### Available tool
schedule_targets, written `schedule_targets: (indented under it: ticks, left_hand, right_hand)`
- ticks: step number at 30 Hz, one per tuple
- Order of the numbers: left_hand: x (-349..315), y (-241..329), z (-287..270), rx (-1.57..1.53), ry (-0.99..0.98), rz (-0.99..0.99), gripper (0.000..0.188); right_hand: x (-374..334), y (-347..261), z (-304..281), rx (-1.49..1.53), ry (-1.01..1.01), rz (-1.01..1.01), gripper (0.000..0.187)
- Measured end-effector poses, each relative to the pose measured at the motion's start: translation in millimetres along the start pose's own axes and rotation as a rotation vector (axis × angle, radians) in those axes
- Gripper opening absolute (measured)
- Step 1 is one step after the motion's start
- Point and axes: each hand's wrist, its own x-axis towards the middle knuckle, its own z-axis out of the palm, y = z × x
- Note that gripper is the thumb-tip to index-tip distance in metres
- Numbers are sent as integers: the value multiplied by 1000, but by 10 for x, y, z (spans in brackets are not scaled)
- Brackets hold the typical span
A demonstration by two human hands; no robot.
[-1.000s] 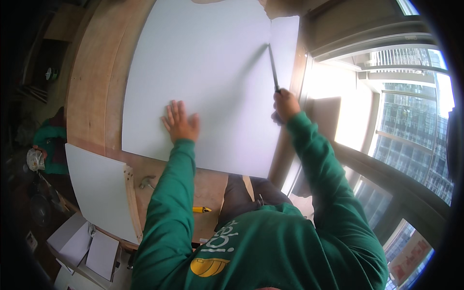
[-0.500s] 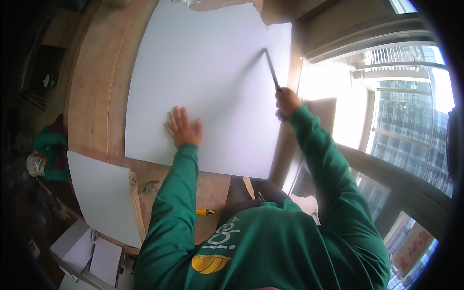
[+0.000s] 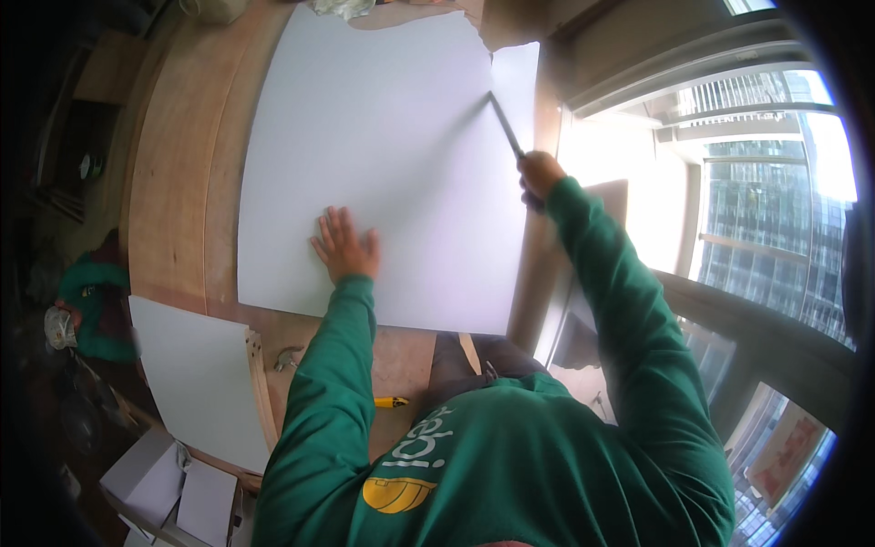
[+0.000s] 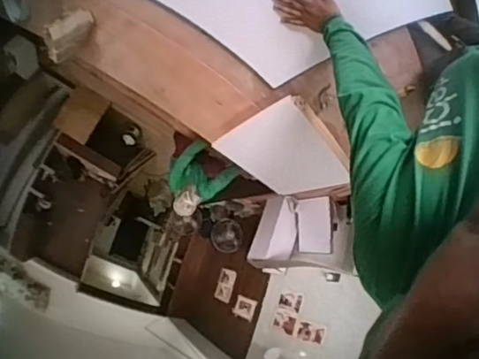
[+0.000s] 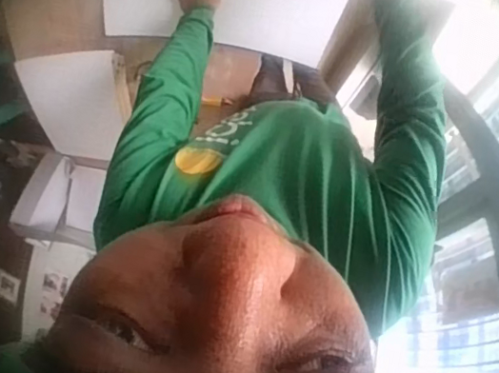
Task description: The person wipes the surface of a white panel with a cloth and then uses a handsaw to cut along the edge of the panel.
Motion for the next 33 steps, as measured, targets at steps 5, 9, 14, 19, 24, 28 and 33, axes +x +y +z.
schedule_targets:
  ticks: [5, 9, 14, 19, 24, 28, 33]
  left_hand:
    - [13, -4, 11, 16, -26, -21, 73]
    - [14, 5, 27, 7, -34, -19, 73]
    - [16, 3, 22, 18, -33, -17, 73]
    - [5, 18, 26, 13, -15, -8, 73]
    - [25, 140, 23, 7, -8, 19, 73]
    - [-30, -32, -26, 35, 3, 6, 72]
    - [-15, 19, -22, 29, 33, 24, 71]
  right_hand:
    - [21, -34, -30, 125, -83, 34, 14]
    - [74, 0, -17, 7, -13, 12, 12]
    - [87, 19, -61, 213, -72, -6, 12]
    - [198, 204, -87, 65, -40, -118, 16]
    - [547, 585, -228, 31, -61, -258, 17]
    - [278, 225, -197, 473, -255, -70, 14]
    - [228, 132, -300, 161, -138, -57, 18]
